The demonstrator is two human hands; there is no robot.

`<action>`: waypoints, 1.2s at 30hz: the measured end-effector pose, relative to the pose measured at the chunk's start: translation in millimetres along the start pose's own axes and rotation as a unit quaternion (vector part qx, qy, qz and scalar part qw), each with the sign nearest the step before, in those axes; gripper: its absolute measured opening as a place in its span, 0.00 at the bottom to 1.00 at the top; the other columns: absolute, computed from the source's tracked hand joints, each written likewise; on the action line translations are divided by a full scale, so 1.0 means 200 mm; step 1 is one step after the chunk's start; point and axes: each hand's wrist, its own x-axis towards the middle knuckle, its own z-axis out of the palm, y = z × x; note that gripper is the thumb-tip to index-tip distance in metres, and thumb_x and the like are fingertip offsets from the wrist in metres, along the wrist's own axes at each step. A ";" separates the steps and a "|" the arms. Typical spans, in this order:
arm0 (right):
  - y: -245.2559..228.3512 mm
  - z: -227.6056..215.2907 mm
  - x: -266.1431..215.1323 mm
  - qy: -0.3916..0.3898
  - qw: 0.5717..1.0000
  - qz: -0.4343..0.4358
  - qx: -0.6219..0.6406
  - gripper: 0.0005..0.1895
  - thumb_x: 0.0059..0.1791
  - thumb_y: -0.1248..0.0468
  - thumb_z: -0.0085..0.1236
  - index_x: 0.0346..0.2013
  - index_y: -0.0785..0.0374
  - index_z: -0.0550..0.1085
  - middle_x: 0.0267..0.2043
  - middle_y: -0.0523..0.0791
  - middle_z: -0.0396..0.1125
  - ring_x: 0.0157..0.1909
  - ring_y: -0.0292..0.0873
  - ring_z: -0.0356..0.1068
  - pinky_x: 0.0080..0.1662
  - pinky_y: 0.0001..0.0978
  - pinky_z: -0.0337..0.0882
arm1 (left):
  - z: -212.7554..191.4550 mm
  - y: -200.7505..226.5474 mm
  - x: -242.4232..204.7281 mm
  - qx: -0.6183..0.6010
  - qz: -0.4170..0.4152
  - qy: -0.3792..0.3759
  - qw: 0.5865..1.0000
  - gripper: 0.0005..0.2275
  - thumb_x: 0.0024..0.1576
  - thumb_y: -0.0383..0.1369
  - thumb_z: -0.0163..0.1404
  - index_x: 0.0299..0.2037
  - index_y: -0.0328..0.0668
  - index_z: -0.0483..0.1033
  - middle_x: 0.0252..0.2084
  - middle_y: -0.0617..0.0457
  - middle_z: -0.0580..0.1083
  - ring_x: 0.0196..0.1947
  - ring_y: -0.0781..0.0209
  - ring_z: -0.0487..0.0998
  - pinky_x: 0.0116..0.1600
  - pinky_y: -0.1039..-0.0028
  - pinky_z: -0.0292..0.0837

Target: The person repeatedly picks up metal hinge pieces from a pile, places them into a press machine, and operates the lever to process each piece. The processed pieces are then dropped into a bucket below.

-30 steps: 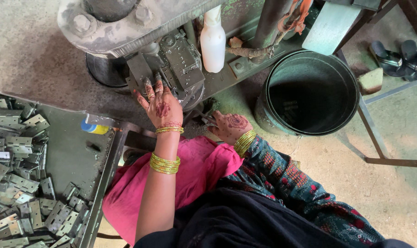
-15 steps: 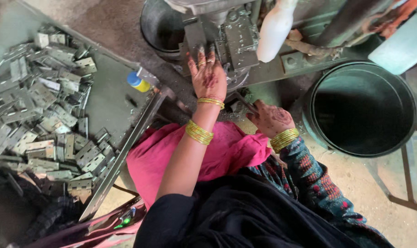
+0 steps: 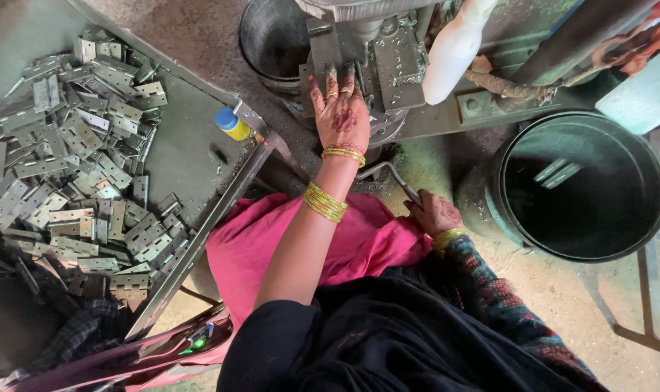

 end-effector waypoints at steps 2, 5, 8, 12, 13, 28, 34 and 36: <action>0.03 0.02 0.00 -0.043 0.999 0.019 0.000 0.25 0.50 0.41 0.55 0.42 0.60 0.74 0.34 0.55 0.72 0.41 0.62 0.73 0.43 0.54 0.70 | -0.03 -0.01 -0.03 0.008 0.002 0.000 1.000 0.17 0.60 0.29 0.42 0.55 0.35 0.79 0.66 0.51 0.70 0.73 0.48 0.59 0.77 0.45 0.36; -0.01 -0.07 0.04 -0.094 0.995 0.036 -0.023 0.25 0.51 0.41 0.54 0.40 0.60 0.74 0.33 0.55 0.72 0.39 0.60 0.73 0.42 0.54 0.70 | -0.05 -0.02 0.01 0.031 0.006 -0.061 0.998 0.15 0.61 0.29 0.42 0.53 0.37 0.79 0.68 0.52 0.70 0.75 0.48 0.57 0.77 0.46 0.35; -0.04 -0.19 0.08 -0.081 0.992 0.010 -0.092 0.26 0.52 0.39 0.52 0.41 0.61 0.72 0.30 0.54 0.72 0.36 0.60 0.73 0.40 0.54 0.70 | -0.02 -0.02 0.08 0.086 0.020 -0.088 0.992 0.15 0.61 0.32 0.42 0.52 0.36 0.79 0.69 0.52 0.68 0.75 0.47 0.55 0.76 0.45 0.35; -0.07 -0.15 0.03 -0.055 0.996 0.008 -0.067 0.27 0.49 0.37 0.51 0.37 0.59 0.72 0.29 0.50 0.72 0.31 0.55 0.75 0.35 0.51 0.72 | 0.09 -0.02 0.14 0.123 -0.003 -0.028 0.992 0.18 0.60 0.32 0.42 0.56 0.33 0.78 0.67 0.48 0.69 0.74 0.41 0.55 0.75 0.48 0.38; -0.07 -0.12 0.03 -0.016 0.998 -0.017 -0.060 0.26 0.50 0.38 0.51 0.38 0.59 0.72 0.29 0.51 0.72 0.32 0.57 0.74 0.35 0.52 0.71 | 0.11 -0.02 0.17 0.098 -0.017 0.010 0.995 0.19 0.60 0.33 0.42 0.57 0.33 0.78 0.67 0.46 0.68 0.74 0.38 0.54 0.75 0.50 0.39; 0.00 0.03 0.01 -0.055 0.996 0.058 -0.041 0.23 0.49 0.41 0.55 0.38 0.58 0.75 0.33 0.55 0.73 0.39 0.61 0.73 0.41 0.54 0.70 | 0.13 -0.04 0.11 0.046 -0.002 -0.030 0.998 0.18 0.62 0.29 0.40 0.57 0.31 0.77 0.69 0.47 0.68 0.74 0.44 0.56 0.77 0.45 0.36; 0.03 -0.09 0.09 -0.083 0.995 0.025 -0.048 0.24 0.50 0.40 0.54 0.35 0.59 0.75 0.33 0.52 0.74 0.40 0.58 0.74 0.43 0.52 0.71 | 0.14 -0.07 0.17 0.007 -0.020 -0.015 1.000 0.16 0.63 0.29 0.39 0.53 0.34 0.79 0.69 0.48 0.69 0.74 0.45 0.59 0.78 0.49 0.34; 0.07 -0.07 0.09 -0.077 0.992 0.010 -0.097 0.25 0.52 0.40 0.52 0.36 0.60 0.74 0.33 0.53 0.73 0.40 0.58 0.74 0.43 0.53 0.70 | 0.15 -0.08 0.18 0.015 -0.021 -0.024 0.999 0.16 0.63 0.29 0.39 0.52 0.34 0.80 0.69 0.49 0.69 0.74 0.49 0.60 0.79 0.48 0.33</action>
